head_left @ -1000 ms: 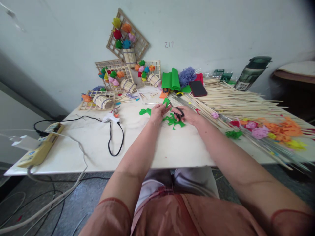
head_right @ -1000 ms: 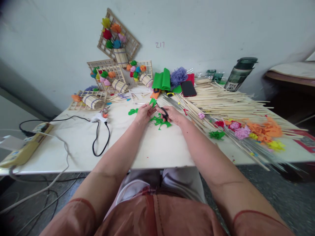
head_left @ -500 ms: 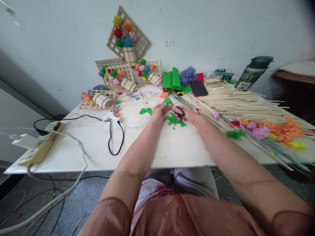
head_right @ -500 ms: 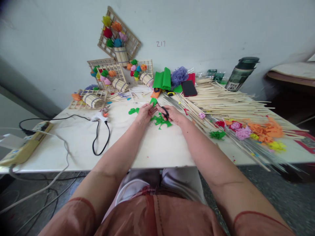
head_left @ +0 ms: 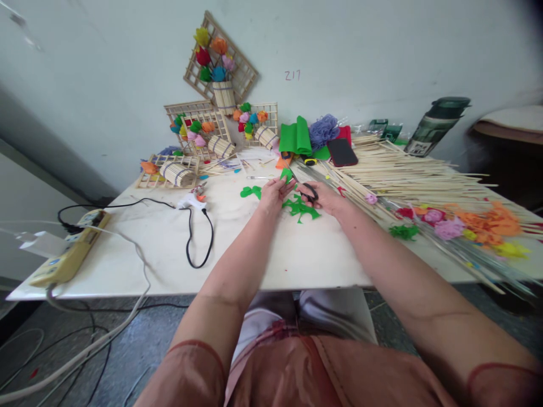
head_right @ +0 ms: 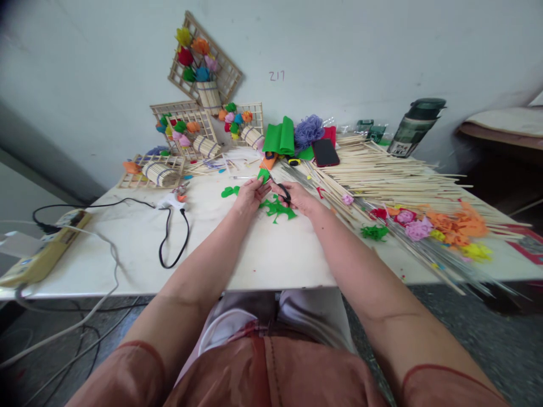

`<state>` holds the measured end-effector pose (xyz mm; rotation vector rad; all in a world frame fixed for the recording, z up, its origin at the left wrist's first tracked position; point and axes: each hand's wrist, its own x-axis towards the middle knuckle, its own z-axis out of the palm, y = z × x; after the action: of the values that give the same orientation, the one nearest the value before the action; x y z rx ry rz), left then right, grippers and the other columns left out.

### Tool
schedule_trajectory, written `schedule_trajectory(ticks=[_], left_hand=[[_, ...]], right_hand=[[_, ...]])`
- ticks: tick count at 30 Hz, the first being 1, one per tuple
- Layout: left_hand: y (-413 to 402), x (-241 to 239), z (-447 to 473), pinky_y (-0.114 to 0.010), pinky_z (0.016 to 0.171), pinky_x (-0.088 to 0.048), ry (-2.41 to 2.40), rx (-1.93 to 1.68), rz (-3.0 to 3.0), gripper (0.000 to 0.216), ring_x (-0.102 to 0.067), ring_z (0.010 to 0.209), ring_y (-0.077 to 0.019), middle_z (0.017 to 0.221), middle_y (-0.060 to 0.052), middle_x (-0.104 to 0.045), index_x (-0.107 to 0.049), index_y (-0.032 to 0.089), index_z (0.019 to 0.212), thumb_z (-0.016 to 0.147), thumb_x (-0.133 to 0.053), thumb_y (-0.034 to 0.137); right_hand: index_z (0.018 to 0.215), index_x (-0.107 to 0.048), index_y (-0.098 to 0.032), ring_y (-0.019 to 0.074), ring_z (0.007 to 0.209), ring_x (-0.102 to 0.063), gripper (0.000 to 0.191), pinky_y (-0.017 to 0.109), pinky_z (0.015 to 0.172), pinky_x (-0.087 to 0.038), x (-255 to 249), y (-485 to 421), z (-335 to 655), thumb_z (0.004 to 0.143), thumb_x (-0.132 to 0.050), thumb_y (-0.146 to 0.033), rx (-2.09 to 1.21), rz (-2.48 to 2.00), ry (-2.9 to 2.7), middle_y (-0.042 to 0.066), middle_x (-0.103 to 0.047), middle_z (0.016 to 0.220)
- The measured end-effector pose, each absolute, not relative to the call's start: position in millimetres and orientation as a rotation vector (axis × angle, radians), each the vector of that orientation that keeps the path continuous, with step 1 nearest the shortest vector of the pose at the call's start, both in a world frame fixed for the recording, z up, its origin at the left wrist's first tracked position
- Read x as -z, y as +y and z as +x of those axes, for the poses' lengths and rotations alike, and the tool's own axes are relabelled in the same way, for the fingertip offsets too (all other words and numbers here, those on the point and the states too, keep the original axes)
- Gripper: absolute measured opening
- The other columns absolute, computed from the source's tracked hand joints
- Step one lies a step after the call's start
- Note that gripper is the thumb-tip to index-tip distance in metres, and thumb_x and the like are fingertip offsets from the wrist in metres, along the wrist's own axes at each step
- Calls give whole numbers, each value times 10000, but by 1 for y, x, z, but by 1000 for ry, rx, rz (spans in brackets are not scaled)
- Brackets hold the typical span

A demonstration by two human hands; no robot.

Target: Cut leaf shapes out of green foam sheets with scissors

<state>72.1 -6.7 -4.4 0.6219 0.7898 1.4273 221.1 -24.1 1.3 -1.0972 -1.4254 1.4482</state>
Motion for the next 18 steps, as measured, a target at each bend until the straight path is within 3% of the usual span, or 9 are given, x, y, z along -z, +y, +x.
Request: schedule_trajectory(ticks=[5, 18], left_hand=[[-6, 4, 72, -357, 929, -536, 782, -1446, 607, 180, -720, 930, -195, 767, -32, -699, -504, 155, 702, 763, -658, 83], [-6, 4, 69, -369, 942, -529, 780, -1434, 589, 151, -719, 960, -223, 824, -44, -719, -556, 140, 758, 738, -702, 104]], right_hand=[[735, -588, -175, 53, 337, -414, 341, 168, 266, -159, -1, -23, 222, 713, -768, -463, -1468, -1096, -1413, -44, -511, 514], [717, -595, -161, 49, 336, -396, 354, 164, 260, -191, -5, -26, 220, 721, -773, -467, -1477, -1130, -1365, -36, -499, 500]])
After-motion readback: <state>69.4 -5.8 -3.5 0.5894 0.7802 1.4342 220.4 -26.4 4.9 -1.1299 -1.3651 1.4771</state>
